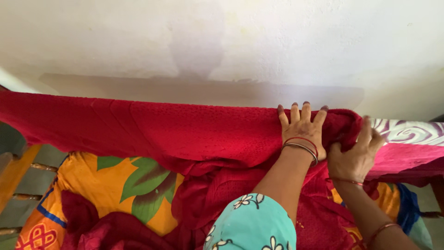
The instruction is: The person folds a red towel on a wooden chair. They smooth the towel, fold it in half lengthwise, then fold it again into a compact rectangle. The folded towel remains on the chair at the end.
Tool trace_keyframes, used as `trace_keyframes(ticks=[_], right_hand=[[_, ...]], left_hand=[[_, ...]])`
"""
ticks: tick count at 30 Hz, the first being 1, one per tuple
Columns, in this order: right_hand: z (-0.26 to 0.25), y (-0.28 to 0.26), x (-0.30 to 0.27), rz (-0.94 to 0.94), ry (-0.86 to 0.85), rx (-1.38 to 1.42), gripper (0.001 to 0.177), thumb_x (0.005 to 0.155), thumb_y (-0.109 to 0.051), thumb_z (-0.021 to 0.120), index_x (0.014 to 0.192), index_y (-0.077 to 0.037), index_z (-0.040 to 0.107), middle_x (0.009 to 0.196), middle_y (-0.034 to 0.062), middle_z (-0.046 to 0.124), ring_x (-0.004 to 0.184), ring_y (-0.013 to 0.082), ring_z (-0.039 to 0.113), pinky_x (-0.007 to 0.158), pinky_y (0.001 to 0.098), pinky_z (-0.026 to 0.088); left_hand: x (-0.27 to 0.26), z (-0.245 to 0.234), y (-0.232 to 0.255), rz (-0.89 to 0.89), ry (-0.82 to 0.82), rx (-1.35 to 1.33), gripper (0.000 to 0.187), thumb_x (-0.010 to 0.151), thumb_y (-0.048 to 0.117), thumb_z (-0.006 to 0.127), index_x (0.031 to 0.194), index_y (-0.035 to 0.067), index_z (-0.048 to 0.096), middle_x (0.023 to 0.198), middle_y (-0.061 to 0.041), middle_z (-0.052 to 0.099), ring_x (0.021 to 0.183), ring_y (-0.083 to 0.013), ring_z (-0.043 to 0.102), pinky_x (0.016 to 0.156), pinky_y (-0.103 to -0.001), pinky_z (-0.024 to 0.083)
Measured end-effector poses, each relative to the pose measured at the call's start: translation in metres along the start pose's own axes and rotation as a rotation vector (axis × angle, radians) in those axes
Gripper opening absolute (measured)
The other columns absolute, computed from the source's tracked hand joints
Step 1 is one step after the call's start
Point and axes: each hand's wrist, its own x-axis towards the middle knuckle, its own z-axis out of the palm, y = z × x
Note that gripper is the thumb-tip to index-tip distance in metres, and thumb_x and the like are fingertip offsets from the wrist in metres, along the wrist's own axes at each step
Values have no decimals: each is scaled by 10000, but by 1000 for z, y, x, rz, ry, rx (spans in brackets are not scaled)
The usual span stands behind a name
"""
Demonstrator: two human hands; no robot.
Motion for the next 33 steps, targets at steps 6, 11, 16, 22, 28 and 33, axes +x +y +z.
trace_keyframes(ticks=[6,11,16,22,28,33], right_hand=[[17,29,-39,415,-247,156,407,851,-285,823,1152,-21,748,959,210,739,873,346,718,826,502,532],[32,81,-50,388,-735,-215,523,723,-442,871,1083,-70,796,945,239,785,918,411,747,813,506,564],[6,84,35,145,-544,-356,448,812,-345,800,1168,-79,747,1068,205,741,1006,380,710,876,491,554],[-27,1,171,-33,-380,-436,378,918,-230,716,1269,-90,687,1216,165,690,1113,344,666,952,472,542],[5,-18,112,-413,-273,-199,346,1024,-114,631,1370,-101,627,1364,125,638,1219,308,622,1027,454,531],[28,20,42,-509,-228,-112,628,871,-31,663,1491,-102,589,1452,125,621,1350,336,561,1200,513,410]], left_hand=[[0,1,-1,-3,-3,9,1175,612,325,885,1584,346,225,1647,-103,214,1542,-362,126,1224,-651,-46],[3,1,2,-1,-12,-35,1116,654,281,850,1586,350,241,1654,-114,217,1549,-368,120,1228,-647,-51],[3,6,-2,3,28,-26,1057,688,239,820,1578,372,266,1644,-113,238,1540,-366,141,1225,-653,-42],[3,3,-1,-19,7,-45,1080,658,274,863,1580,306,301,1634,-112,266,1544,-357,163,1239,-644,-24],[3,4,0,-11,69,-70,1111,624,288,880,1568,289,294,1601,-117,285,1518,-371,178,1221,-644,-12],[5,15,-3,9,171,-38,944,705,284,841,1530,268,381,1616,-114,313,1529,-365,216,1242,-665,-5]])
